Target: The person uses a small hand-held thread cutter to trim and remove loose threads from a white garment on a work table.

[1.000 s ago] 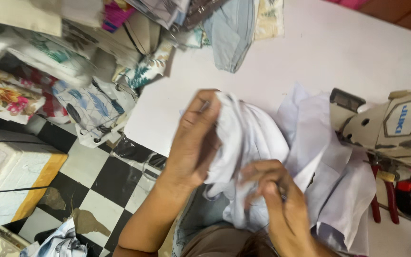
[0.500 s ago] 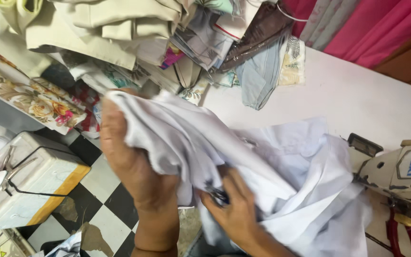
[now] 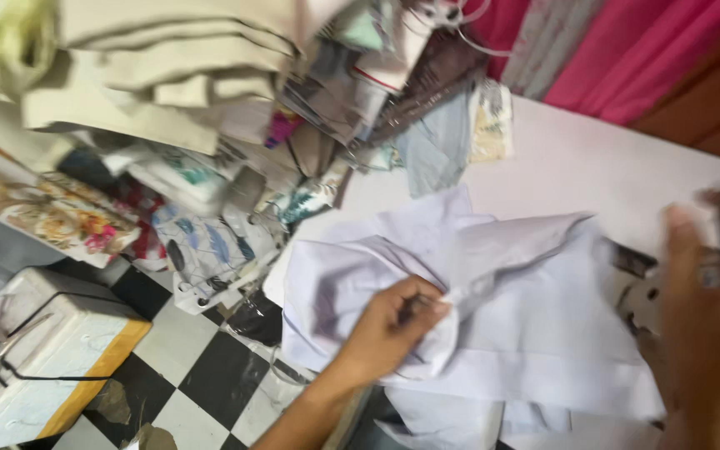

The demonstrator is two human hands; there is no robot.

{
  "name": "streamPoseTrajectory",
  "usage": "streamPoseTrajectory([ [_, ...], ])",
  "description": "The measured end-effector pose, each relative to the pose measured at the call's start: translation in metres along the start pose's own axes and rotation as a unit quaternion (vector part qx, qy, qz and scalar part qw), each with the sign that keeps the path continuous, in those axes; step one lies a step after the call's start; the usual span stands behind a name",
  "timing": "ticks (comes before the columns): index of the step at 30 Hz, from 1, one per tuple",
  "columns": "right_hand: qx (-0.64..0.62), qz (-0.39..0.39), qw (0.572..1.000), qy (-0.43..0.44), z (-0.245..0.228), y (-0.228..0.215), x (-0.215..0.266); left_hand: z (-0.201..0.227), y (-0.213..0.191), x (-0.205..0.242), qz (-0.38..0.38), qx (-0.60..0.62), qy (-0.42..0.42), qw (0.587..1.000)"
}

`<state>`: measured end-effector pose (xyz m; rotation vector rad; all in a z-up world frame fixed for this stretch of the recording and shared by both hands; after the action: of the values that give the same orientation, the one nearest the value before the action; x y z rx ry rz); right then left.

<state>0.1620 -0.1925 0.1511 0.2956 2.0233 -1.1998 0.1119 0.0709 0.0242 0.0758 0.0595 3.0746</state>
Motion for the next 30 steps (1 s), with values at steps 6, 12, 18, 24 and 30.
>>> streamPoseTrajectory([
  [6,-0.163,-0.193,0.931,0.264,-0.014,0.043,0.096,-0.037,0.053,0.001,-0.02,0.05,-0.103,0.993],
  [12,-0.115,-0.247,0.909,0.317,-0.016,0.059,0.166,-0.042,0.051,0.005,-0.012,0.063,-0.144,0.988],
  [18,-0.134,-0.152,0.964,0.175,-0.052,0.055,0.142,-0.053,0.053,0.007,-0.019,0.124,-0.153,0.98],
  [24,-0.141,-0.151,0.965,0.159,-0.055,0.059,0.138,-0.051,0.052,0.005,-0.018,0.129,-0.135,0.982],
  [30,-0.141,-0.15,0.967,0.151,-0.058,0.058,0.133,-0.047,0.052,0.006,-0.015,0.126,-0.137,0.982],
])
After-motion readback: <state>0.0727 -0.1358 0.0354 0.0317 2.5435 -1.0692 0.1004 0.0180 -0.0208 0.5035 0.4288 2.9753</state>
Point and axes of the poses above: each hand's wrist, its own x-axis away from the middle knuckle, its own y-axis out of the palm, z = x × y, the point moved 7 cm from there along -x, towards the middle knuckle
